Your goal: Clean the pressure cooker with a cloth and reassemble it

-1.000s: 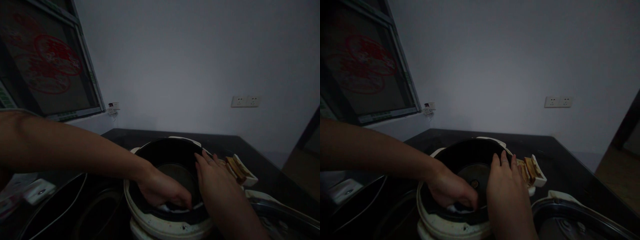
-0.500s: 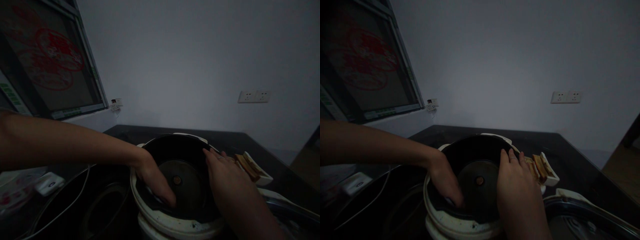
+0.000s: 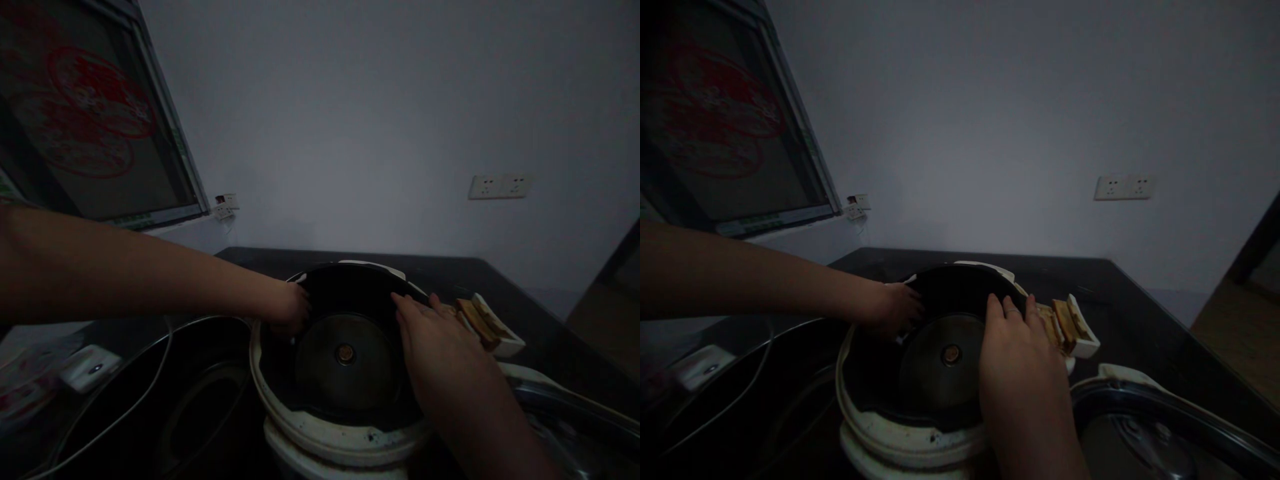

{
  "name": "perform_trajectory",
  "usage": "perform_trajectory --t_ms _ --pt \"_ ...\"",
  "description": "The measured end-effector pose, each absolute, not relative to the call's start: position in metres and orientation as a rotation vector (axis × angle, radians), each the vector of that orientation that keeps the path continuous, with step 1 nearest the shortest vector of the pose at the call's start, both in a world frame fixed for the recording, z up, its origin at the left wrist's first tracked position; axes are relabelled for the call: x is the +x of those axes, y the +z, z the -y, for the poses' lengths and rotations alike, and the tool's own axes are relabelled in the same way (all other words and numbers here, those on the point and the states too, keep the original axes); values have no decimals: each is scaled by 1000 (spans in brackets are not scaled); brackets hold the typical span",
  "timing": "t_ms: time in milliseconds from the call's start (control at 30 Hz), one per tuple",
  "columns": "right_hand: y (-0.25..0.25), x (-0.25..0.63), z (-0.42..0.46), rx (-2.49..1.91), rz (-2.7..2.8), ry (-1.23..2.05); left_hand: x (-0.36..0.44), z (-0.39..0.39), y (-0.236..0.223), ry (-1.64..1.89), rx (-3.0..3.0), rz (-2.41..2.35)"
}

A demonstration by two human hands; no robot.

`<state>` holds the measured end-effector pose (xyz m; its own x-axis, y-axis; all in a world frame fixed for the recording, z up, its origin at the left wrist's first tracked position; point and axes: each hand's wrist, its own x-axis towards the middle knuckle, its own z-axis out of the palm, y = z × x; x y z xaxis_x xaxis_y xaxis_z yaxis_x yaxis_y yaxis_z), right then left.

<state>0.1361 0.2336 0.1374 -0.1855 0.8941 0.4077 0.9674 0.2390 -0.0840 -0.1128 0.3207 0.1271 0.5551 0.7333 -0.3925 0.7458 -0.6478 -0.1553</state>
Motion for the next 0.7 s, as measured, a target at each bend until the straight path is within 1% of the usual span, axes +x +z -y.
perform_trajectory --t_ms 200,433,533,700 --pt "139 134 -233 -1693 2125 -260 -98 -359 126 -528 2774 -950" --pt "144 130 -234 -1756 2147 -218 -79 -375 145 -475 2867 -655" --pt "142 132 -234 -1719 2144 -281 -76 -374 152 -452 2890 -663" --pt "138 134 -237 -1684 2150 -357 -80 -354 162 -508 2895 -857"
